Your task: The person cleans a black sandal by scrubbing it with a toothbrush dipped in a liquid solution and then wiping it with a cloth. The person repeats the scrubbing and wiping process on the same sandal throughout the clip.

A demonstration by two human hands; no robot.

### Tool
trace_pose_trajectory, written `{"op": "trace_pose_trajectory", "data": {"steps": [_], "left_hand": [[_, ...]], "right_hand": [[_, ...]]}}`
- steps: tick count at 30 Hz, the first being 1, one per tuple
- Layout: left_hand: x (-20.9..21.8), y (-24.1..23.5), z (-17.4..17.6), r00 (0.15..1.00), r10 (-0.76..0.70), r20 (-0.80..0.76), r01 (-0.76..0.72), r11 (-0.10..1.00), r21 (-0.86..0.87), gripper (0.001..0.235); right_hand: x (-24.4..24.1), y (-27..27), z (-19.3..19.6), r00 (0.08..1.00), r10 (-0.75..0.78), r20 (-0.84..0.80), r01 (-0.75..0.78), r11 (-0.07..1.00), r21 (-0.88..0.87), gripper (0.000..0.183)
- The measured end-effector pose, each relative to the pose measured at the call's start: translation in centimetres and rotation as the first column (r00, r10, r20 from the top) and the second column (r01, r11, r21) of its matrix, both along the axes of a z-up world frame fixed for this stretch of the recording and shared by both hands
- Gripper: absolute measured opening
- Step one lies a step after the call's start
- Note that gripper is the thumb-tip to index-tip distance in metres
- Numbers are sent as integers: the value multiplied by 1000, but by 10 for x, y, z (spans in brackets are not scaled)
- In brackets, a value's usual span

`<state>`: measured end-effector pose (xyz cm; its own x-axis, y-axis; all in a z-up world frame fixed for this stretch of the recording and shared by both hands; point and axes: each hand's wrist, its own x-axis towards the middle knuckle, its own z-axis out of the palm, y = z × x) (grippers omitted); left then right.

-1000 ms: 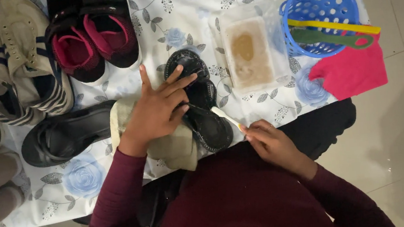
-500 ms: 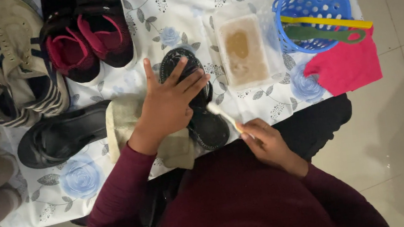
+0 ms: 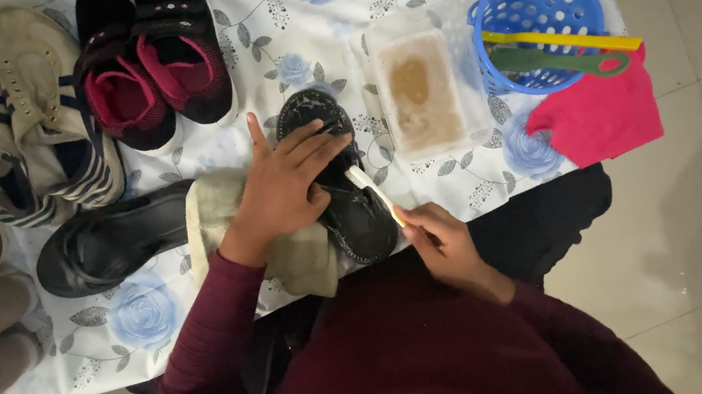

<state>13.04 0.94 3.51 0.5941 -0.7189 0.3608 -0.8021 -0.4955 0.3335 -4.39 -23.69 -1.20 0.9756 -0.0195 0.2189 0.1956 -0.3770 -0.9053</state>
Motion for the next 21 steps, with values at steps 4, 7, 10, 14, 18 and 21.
{"op": "trace_pose_trajectory", "data": {"steps": [4, 7, 10, 14, 18, 21], "left_hand": [[-2, -1, -12, 1000, 17, -20, -18, 999, -39, 73], [1, 1, -14, 998, -8, -63, 2, 996, -94, 66], [-3, 6, -16, 997, 8, -82, -18, 992, -121, 49], [-2, 6, -20, 999, 8, -33, -12, 992, -124, 34], [-2, 6, -19, 1000, 6, -2, -6, 991, -130, 31], [-4, 4, -21, 999, -2, -42, -4, 989, -151, 36]], "right_hand": [[13, -2, 2, 996, -49, 70, 51, 998, -28, 28], [29, 7, 27, 998, -2, 63, 3, 1000, -15, 26], [19, 8, 23, 1000, 20, 14, -21, 1000, 23, 23], [5, -8, 12, 998, 31, -50, -30, 999, 16, 24], [-7, -16, 4, 995, 21, -101, -25, 999, -40, 22], [7, -8, 17, 998, 42, -54, -47, 994, -100, 22]]}}
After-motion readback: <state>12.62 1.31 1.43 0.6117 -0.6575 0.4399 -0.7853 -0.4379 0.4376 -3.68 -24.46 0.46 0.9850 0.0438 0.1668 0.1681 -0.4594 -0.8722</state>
